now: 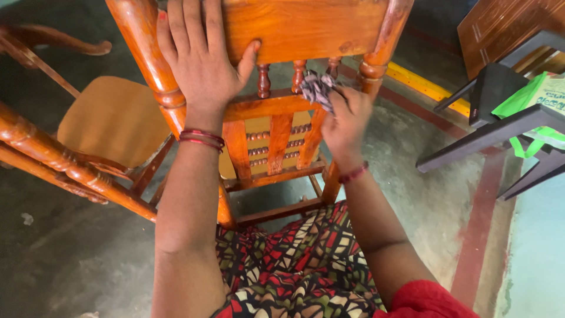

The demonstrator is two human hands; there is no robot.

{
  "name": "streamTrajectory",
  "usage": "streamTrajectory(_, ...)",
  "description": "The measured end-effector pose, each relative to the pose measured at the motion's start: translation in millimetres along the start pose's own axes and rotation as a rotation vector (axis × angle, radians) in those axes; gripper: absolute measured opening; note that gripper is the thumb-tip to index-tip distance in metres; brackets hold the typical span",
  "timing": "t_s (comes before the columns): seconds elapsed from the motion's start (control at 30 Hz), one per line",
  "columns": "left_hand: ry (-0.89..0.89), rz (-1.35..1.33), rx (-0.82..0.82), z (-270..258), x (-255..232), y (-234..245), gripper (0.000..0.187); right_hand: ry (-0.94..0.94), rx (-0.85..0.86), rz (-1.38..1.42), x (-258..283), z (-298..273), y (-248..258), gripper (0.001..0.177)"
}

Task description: The person wipes the backrest of a wooden chair with a patterned cloth. They hold the chair with one hand and wipe the vertical spindles and horizontal rails with the other hand, moving from top to bottom and side to side.

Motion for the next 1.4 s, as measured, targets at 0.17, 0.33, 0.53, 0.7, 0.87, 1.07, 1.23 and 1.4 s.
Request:
streamTrajectory(0.17,0.011,-0.015,-0.008,1.0,-1.0,0.6,0.079,-0.211,-0.235,0.015,-40.2,7.0,47.3,0.037)
streamTrajectory(0.33,0.012,-0.014,-0.014,1.2,-3.3,3.1,0.078,-0.281,-0.247,0.075,-18.4,31.1,18.1,0.03)
streamTrajectory(0.53,0.036,-0.017,0.036,-0.4,-0.8,-0.3,0.081,-0.176,-0.146,0.044,28.1,18.8,-47.5,0.043)
streamTrajectory(0.7,0.041,-0.031,0.062,-2.1,-2.1,-1.2,0.081,0.076,-0.115,0.039,-10.8,24.3,-33.5,0.027)
streamTrajectory(0.87,0.015,-0.026,0.03,-3.0,-3.2,1.4,0.081,0.373,-0.028,-0.076,-32.4,45.2,-11.9,0.033)
streamTrajectory(1.07,0.007,-0.025,0.017,-3.4,-1.7,1.2,0.081,0.216,-0.197,-0.211,-11.5,30.6,-4.9,0.033)
streamTrajectory(1.23,0.017,-0.033,0.009,-4.1,-4.8,6.5,0.08,-0.127,-0.121,-0.187,-7.2,13.6,5.4,0.04)
streamTrajectory(1.4,0.049,-0.022,0.018,-1.6,-9.2,15.2,0.079,-0.316,-0.171,-0.029,-3.7,37.0,43.2,0.041)
Point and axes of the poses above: each hand's wrist, its own z-axis towards the middle knuckle, its own y-axis out of the back of the hand, x = y × z, the point moved 5 cm from there along z, towards the middle knuckle, and after that the axes turned 6 degrees about -y, right-handed, at the moved point
